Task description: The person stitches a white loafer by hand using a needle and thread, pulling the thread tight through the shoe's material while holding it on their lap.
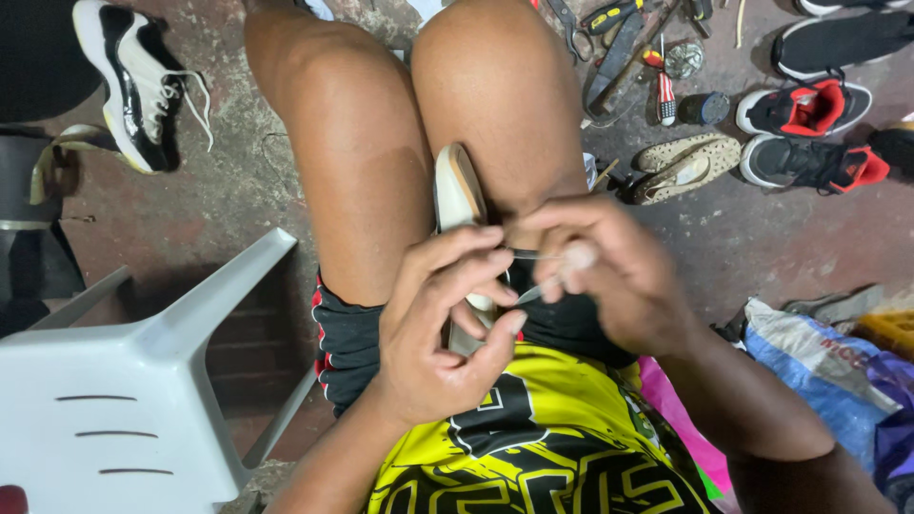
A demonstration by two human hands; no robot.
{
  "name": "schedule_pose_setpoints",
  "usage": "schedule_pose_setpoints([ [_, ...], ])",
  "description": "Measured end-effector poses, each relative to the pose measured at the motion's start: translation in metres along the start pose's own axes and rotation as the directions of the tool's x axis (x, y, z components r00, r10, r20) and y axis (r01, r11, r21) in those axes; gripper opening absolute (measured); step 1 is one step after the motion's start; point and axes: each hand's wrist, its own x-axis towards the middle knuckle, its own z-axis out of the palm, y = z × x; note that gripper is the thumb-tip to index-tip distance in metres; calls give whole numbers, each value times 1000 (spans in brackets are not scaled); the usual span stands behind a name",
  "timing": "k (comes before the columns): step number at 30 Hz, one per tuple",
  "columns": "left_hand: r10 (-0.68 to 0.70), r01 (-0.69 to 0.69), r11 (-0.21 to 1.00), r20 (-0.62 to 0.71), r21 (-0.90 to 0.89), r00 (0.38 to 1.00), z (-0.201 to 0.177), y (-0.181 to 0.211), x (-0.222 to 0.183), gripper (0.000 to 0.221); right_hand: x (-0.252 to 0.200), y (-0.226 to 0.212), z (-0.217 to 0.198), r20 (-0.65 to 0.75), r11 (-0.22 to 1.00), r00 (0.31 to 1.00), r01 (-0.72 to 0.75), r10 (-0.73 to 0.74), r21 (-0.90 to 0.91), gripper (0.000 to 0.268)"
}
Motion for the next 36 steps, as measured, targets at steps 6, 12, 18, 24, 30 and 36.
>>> schedule_pose_setpoints([
  [6, -328, 180, 545, -10, -819, 945, -1, -29, -22, 28, 7, -11, -9, -40, 995, 994, -98, 98, -9, 57],
  [12, -424, 229, 421, 33, -878, 905, -6, -39, -25, 20, 31, -9, 24, -129, 875, 983, -173, 127, -453, 79],
  [18, -284, 333, 895, -198, 297, 938, -6, -16, -12, 43, 34, 3, 16, -129, 936, 987, -137, 99, -325, 69],
  [24, -142, 254, 774, -232, 580, 962, -3, -19, -14, 45, 38, 2, 26, -128, 909, 985, -154, 112, -387, 68],
  [30, -113, 203, 817, -194, 540, 974, -6, -20, -29, 24, 40, 1, 24, -57, 942, 995, -94, 80, -322, 72],
  [36, -238, 233, 741, -79, 630, 968, 8, -27, -18, 27, 42, 2, 25, -50, 933, 998, -62, 48, -353, 77],
])
